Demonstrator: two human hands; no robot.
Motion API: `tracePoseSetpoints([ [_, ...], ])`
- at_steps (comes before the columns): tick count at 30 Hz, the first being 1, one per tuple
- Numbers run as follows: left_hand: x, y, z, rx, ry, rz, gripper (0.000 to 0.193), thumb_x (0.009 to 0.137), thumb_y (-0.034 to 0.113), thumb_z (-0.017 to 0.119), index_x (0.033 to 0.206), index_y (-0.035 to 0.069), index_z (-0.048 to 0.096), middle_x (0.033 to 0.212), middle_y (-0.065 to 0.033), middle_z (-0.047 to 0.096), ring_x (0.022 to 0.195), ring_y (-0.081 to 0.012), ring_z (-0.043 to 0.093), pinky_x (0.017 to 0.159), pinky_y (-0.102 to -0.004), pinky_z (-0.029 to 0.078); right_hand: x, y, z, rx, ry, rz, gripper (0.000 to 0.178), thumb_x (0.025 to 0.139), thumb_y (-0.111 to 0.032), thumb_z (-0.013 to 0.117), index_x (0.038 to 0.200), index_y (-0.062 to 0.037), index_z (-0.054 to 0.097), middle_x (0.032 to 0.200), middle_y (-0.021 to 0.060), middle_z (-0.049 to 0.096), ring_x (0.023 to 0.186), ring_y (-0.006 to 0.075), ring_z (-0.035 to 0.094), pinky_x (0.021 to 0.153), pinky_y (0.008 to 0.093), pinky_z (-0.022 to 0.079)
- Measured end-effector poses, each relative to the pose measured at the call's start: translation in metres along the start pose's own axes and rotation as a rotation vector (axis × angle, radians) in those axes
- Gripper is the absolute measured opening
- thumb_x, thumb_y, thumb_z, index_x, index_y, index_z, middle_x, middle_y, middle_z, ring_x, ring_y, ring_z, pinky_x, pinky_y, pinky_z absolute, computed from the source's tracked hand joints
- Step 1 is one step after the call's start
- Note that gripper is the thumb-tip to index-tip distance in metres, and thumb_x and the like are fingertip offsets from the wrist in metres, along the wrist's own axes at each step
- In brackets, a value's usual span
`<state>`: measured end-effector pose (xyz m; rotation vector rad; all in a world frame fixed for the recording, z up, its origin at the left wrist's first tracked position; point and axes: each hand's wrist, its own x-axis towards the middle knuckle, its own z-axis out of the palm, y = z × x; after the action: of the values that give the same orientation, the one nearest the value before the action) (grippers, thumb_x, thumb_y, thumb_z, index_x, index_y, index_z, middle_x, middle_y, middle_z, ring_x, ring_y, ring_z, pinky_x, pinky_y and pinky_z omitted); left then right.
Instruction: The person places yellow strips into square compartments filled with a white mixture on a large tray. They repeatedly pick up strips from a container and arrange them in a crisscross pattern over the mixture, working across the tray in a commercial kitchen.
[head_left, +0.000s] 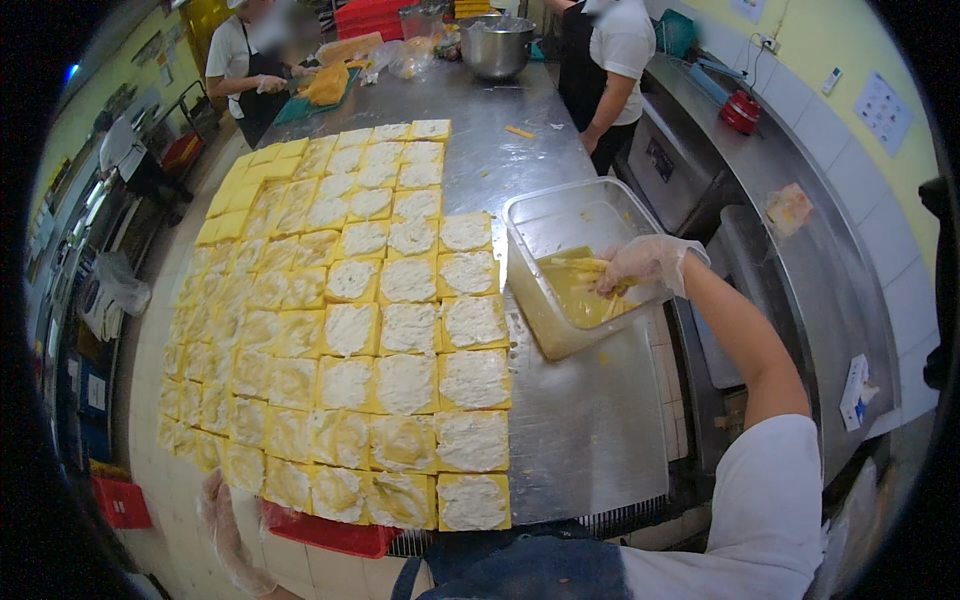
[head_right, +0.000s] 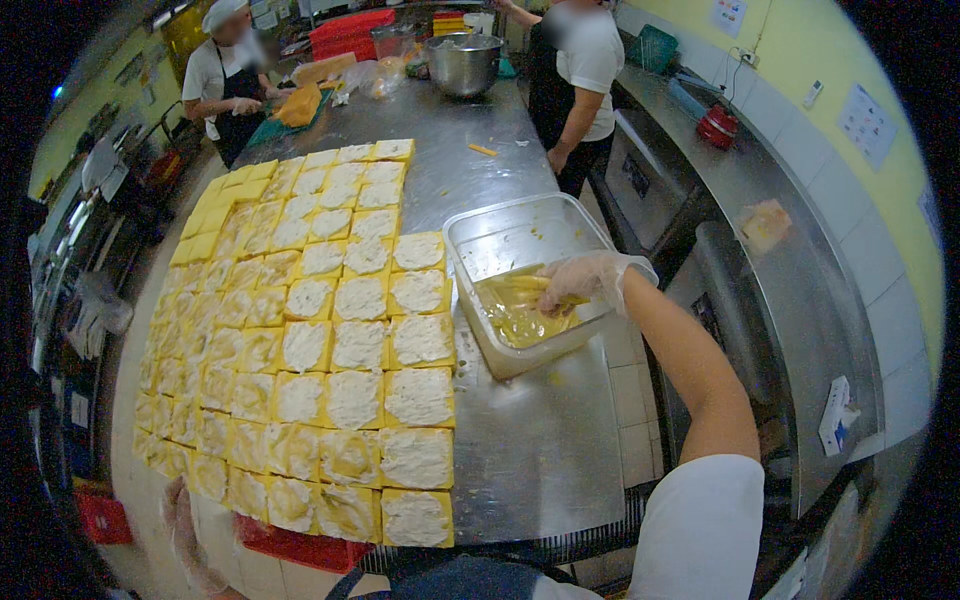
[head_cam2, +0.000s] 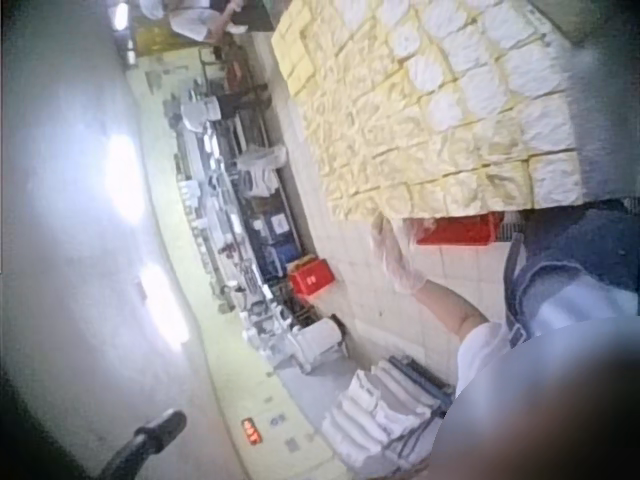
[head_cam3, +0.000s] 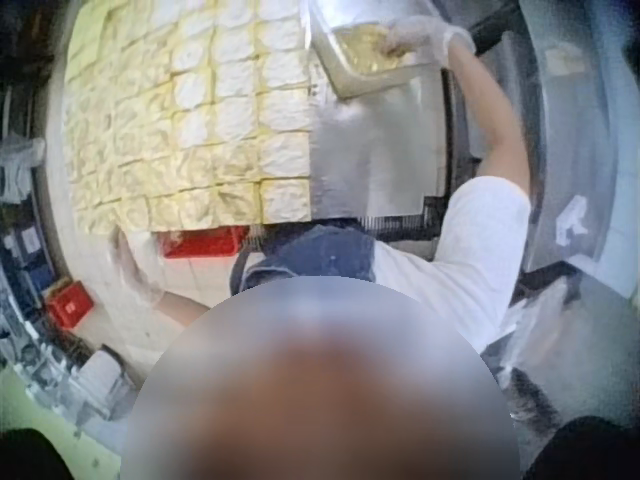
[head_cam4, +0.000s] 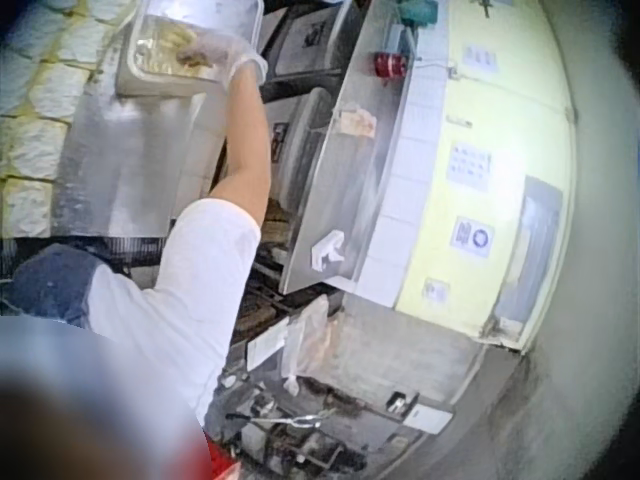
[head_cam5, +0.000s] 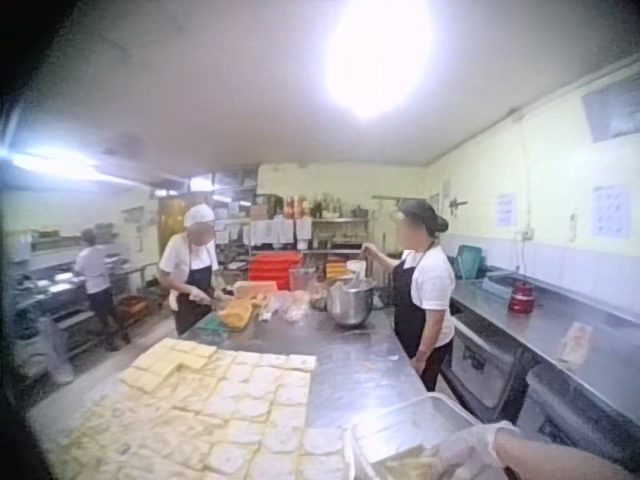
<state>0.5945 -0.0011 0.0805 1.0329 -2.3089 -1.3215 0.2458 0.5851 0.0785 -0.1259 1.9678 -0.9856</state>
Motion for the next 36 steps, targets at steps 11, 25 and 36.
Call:
tracePoseSetpoints([
  [11,-0.004,0.088,0.065,0.228,-0.217,0.298,0.030,0.088,0.019,0.054,0.114,0.005,0.056,0.109,-0.0076,0.056,0.103,-0.0182,0.052,0.090,-0.0317,0.040,-0.034,-0.013,0.022,0.659,0.393,-0.765,0.031,0.081,-0.014,0.061,0.109,-0.0034,0.051,0.079,0.0010,0.056,0.069,0.0104,0.054,0.060,0.0249,0.044],
  [25,-0.036,0.063,0.056,0.323,-0.225,0.237,0.030,0.086,0.023,0.055,0.114,0.012,0.058,0.111,-0.0088,0.058,0.104,-0.0242,0.053,0.090,-0.0329,0.041,-0.006,-0.054,0.042,0.604,0.827,-0.936,0.021,0.089,-0.023,0.057,0.102,-0.0086,0.049,0.071,-0.0027,0.049,0.060,0.0066,0.047,0.053,0.0205,0.041],
  [36,-0.041,0.043,0.037,0.136,-0.144,-0.021,0.029,0.088,0.018,0.053,0.116,0.011,0.056,0.112,-0.0057,0.058,0.100,-0.0163,0.053,0.086,-0.0298,0.042,-0.007,-0.064,0.053,0.662,1.038,-0.962,0.034,0.091,-0.024,0.053,0.119,-0.0072,0.041,0.073,-0.0012,0.048,0.067,0.0081,0.046,0.062,0.0226,0.039],
])
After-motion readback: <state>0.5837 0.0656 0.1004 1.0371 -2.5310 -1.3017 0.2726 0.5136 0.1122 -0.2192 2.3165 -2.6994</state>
